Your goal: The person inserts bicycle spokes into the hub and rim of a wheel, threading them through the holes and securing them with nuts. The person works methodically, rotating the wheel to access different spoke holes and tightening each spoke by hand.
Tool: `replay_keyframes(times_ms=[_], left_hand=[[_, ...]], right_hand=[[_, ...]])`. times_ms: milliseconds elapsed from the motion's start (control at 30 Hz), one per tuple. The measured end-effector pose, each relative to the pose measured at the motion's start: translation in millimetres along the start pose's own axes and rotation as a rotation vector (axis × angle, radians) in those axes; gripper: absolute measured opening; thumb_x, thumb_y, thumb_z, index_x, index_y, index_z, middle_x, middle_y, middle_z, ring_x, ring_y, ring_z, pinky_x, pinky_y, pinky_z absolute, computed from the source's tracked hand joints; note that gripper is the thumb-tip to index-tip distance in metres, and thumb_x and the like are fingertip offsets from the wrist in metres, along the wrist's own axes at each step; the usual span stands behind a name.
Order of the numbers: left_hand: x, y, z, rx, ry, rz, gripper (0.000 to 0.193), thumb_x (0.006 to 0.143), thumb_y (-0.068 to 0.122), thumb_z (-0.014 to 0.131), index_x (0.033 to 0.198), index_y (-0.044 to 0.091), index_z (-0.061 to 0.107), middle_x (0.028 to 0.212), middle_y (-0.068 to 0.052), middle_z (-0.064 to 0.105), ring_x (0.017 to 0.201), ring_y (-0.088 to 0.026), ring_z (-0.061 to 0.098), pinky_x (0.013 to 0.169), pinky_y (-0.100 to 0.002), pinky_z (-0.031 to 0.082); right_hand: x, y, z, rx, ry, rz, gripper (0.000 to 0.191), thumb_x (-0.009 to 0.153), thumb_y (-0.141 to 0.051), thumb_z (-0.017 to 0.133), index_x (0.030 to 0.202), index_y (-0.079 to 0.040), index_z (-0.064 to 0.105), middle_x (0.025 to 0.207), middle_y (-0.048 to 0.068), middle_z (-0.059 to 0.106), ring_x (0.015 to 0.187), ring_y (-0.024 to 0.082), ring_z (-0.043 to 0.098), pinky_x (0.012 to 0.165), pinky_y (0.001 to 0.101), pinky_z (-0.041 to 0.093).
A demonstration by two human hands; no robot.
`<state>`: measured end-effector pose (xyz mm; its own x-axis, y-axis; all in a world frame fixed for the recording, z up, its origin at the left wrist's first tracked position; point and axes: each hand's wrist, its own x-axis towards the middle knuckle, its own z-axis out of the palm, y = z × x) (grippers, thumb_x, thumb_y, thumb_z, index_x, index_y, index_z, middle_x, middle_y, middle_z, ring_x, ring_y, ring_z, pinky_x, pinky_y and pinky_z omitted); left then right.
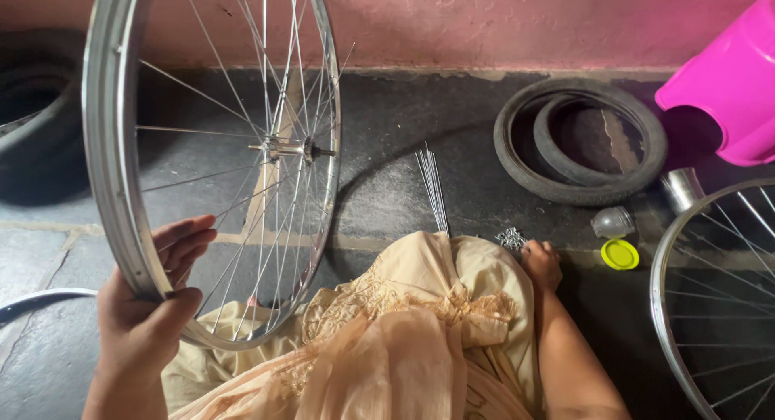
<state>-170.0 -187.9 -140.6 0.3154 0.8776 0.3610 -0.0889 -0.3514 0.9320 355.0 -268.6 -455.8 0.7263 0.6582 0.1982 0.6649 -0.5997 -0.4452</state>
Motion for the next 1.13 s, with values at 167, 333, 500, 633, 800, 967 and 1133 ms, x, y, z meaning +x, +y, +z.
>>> replay_keyframes(times_ms=[167, 333, 500, 633, 800, 967, 1133], left_hand=[[-2.6, -3.0, -3.5, 0.014, 0.037, -0.007, 0.073, 0.068, -0.018, 0.047, 0.141, -0.01, 0.047, 0.146, -0.024, 0.056, 0.141, -0.032, 0.054, 0.124, -0.045, 0.038], [-4.3, -9.2, -6.5, 0.017, 0.055, 0.03, 0.071, 0.069, -0.018, 0.047, 0.139, -0.009, 0.047, 0.144, -0.024, 0.057, 0.139, -0.033, 0.055, 0.123, -0.046, 0.039], [-2.9, -18.1, -12.2, 0.037, 0.096, -0.015, 0.074, 0.065, -0.018, 0.048, 0.138, -0.008, 0.048, 0.142, -0.022, 0.059, 0.138, -0.032, 0.056, 0.121, -0.045, 0.038], [-0.5, -26.9, -12.1, -0.024, 0.123, 0.019, 0.073, 0.064, -0.017, 0.047, 0.137, -0.009, 0.049, 0.141, -0.022, 0.06, 0.138, -0.032, 0.056, 0.119, -0.045, 0.038], [1.7, -35.8, -8.2, -0.038, 0.127, 0.038, 0.073, 0.065, -0.015, 0.05, 0.138, -0.008, 0.049, 0.141, -0.022, 0.061, 0.136, -0.032, 0.056, 0.116, -0.043, 0.039], [1.3, -51.8, -4.2, -0.022, 0.146, 0.064, 0.069, 0.067, -0.014, 0.049, 0.136, -0.011, 0.051, 0.141, -0.022, 0.062, 0.136, -0.033, 0.057, 0.117, -0.043, 0.038], [5.8, -82.0, -14.3, -0.112, 0.225, 0.091, 0.073, 0.065, -0.013, 0.05, 0.138, -0.009, 0.049, 0.14, -0.023, 0.062, 0.136, -0.034, 0.057, 0.116, -0.044, 0.039]], right_hand=[[-9.7, 4.1, -5.3, 0.294, 0.025, -0.065, 0.032, 0.097, -0.038, 0.062, 0.11, -0.011, 0.069, 0.106, 0.019, 0.071, 0.102, 0.041, 0.067, 0.091, 0.0504, 0.053], [-32.7, 5.5, -20.3, 0.458, 0.007, 0.092, 0.034, 0.093, -0.04, 0.065, 0.106, -0.009, 0.069, 0.096, 0.016, 0.073, 0.088, 0.035, 0.071, 0.081, 0.0448, 0.055], [-25.8, -13.4, -32.5, 0.471, 0.15, 0.026, 0.022, 0.09, -0.028, 0.074, 0.105, -0.012, 0.074, 0.092, 0.011, 0.075, 0.085, 0.025, 0.073, 0.079, 0.0369, 0.056], [-9.4, -51.2, -43.9, 0.601, 0.161, 0.017, 0.02, 0.087, -0.02, 0.075, 0.104, -0.009, 0.076, 0.086, 0.009, 0.077, 0.078, 0.019, 0.072, 0.075, 0.0332, 0.056], [8.2, -140.7, -40.1, 0.935, -0.169, -0.06, 0.018, 0.09, -0.011, 0.068, 0.103, -0.004, 0.077, 0.081, 0.009, 0.076, 0.072, 0.017, 0.067, 0.066, 0.0325, 0.054], [-9.3, -216.2, -19.0, 0.724, -0.571, -0.453, 0.018, 0.09, -0.019, 0.064, 0.095, -0.005, 0.074, 0.085, 0.011, 0.077, 0.083, 0.023, 0.074, 0.076, 0.0371, 0.058], [-22.2, -246.3, -1.2, -0.134, -0.498, -0.61, 0.02, 0.099, -0.028, 0.057, 0.109, -0.017, 0.071, 0.107, 0.009, 0.074, 0.104, 0.032, 0.068, 0.089, 0.0491, 0.055]])
